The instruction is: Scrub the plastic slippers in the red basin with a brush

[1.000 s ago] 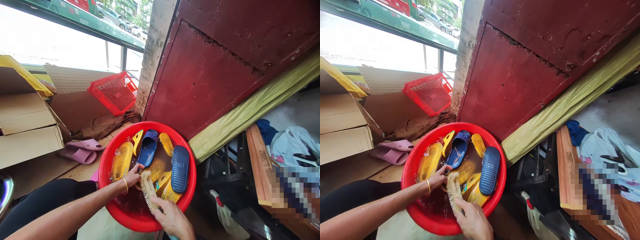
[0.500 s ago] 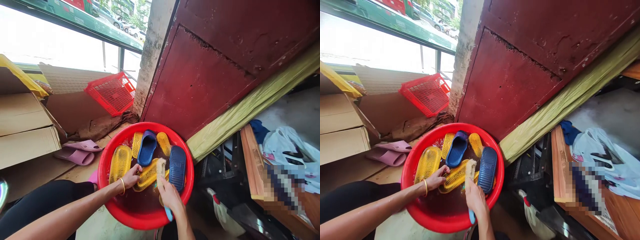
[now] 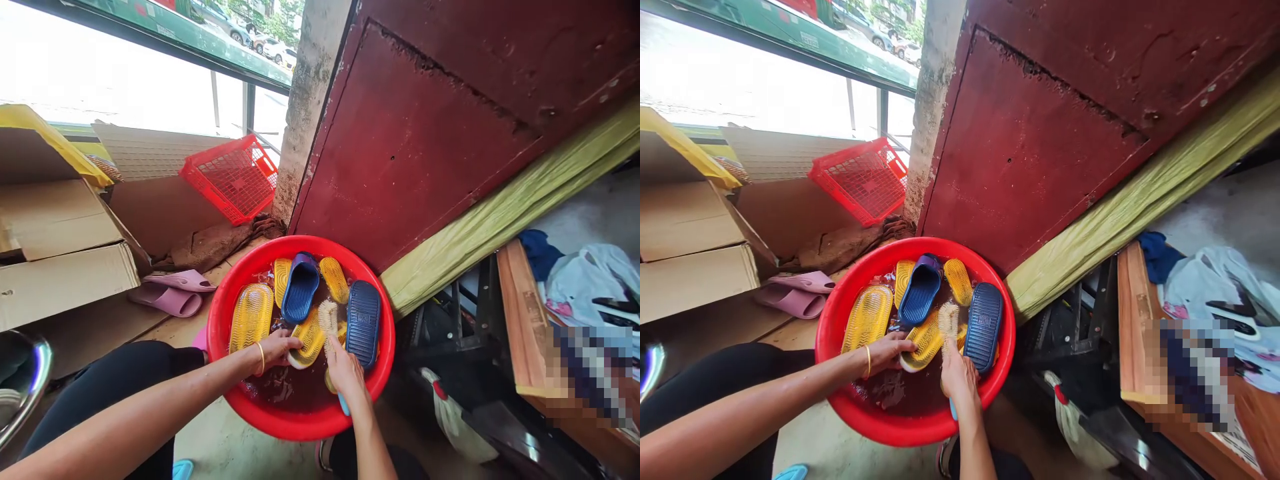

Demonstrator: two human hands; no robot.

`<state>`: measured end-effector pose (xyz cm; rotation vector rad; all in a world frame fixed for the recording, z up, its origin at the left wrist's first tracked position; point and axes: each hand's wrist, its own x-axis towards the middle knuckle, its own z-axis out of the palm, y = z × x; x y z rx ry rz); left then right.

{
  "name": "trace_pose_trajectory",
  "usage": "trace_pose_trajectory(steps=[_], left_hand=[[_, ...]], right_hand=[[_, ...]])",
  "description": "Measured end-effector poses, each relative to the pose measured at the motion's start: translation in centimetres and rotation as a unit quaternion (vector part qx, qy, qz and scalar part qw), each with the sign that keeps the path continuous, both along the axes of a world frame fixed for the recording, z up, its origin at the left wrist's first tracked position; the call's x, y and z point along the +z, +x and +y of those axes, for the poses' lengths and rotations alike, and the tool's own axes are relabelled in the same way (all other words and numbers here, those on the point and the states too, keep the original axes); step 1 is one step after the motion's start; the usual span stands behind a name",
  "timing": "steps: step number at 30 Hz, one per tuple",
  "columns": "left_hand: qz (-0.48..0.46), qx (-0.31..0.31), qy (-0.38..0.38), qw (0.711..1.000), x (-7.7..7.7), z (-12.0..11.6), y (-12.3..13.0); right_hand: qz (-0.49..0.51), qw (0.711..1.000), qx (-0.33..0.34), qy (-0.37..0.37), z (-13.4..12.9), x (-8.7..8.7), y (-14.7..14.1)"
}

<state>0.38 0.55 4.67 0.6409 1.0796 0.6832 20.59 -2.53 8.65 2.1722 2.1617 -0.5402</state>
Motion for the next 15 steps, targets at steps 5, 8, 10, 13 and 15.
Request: trace_pose_trajectory(steps=[5,8,10,13,15], left_hand=[[0.286,-0.156,0.196,0.925,-1.2,-1.2,-0.2],[0.385,-0.213,0.284,0.852,-1.6,-1.4,-0.7],[0.394,-0.226,0.291,0.842,-1.5,-1.3,-1.0],[0.395,-0.229,0.298,0.838,-1.1,-1.2,-1.2],[0.385,-0.223,0.32,0.837,-0.8,-1.6,-1.0]], right_hand=[[0.051,0.998,0.028,-0.011,-0.3,-0.5,-0.6],[0.117,0.99,0.07,-0.032,-1.9,-0.8,-0.5],[0.148,0.985,0.079,-0.038,-2.9,-1.1,-0.3],[0.178,0.982,0.061,-0.023,-3.1,-1.5,0.0],[0.19,0.981,0.025,0.001,-2.4,-1.6,0.0]])
